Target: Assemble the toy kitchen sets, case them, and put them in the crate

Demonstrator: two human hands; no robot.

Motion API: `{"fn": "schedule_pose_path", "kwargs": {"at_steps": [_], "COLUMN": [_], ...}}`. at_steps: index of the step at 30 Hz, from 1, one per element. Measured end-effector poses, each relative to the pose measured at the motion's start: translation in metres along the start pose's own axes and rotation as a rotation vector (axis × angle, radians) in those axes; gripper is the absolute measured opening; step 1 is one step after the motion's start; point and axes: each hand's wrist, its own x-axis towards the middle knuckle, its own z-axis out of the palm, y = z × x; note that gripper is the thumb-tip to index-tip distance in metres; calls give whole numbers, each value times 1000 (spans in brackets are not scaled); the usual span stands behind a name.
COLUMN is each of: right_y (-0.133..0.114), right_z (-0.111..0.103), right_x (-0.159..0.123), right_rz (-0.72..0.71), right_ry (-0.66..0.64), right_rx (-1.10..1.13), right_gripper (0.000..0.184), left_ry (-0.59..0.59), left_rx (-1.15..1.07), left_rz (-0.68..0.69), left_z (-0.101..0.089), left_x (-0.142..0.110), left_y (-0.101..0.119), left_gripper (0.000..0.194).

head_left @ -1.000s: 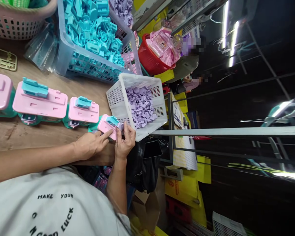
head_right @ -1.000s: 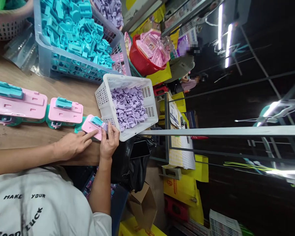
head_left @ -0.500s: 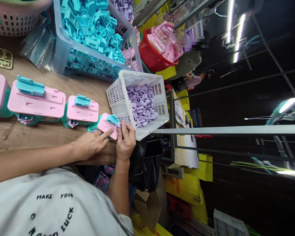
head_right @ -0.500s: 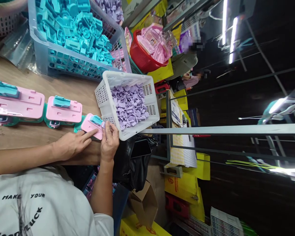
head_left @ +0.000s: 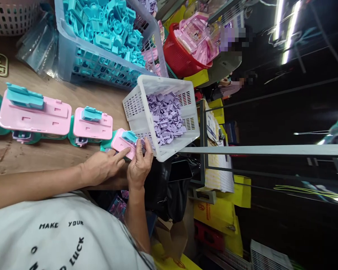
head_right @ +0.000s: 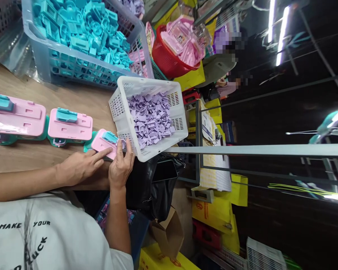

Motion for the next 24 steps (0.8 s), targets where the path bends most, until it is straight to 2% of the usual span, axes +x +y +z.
{"fn": "schedule_pose_path", "kwargs": {"at_steps": [10,13,19,24], "right_y": [-18,-22,-28,-25], "right_z": [-5,-5,4,7], "right_x": [1,0,-10,-9], "right_rz": [157,186,226,235], "right_ry": [-97,-83,27,-23], "right_rx": [-25,-51,-48,-31], "right_gripper": [44,45,45,48], "left_ry": [32,23,23,90], "left_rx": [-57,-39,-18,-115], "left_rz": [-22,-33,-5,-12], "left_z": [3,3,1,8], "left_x": [1,1,0,-2], "left_y": [-1,-1,-3,-6], "left_gripper": [23,22,20,18]}}
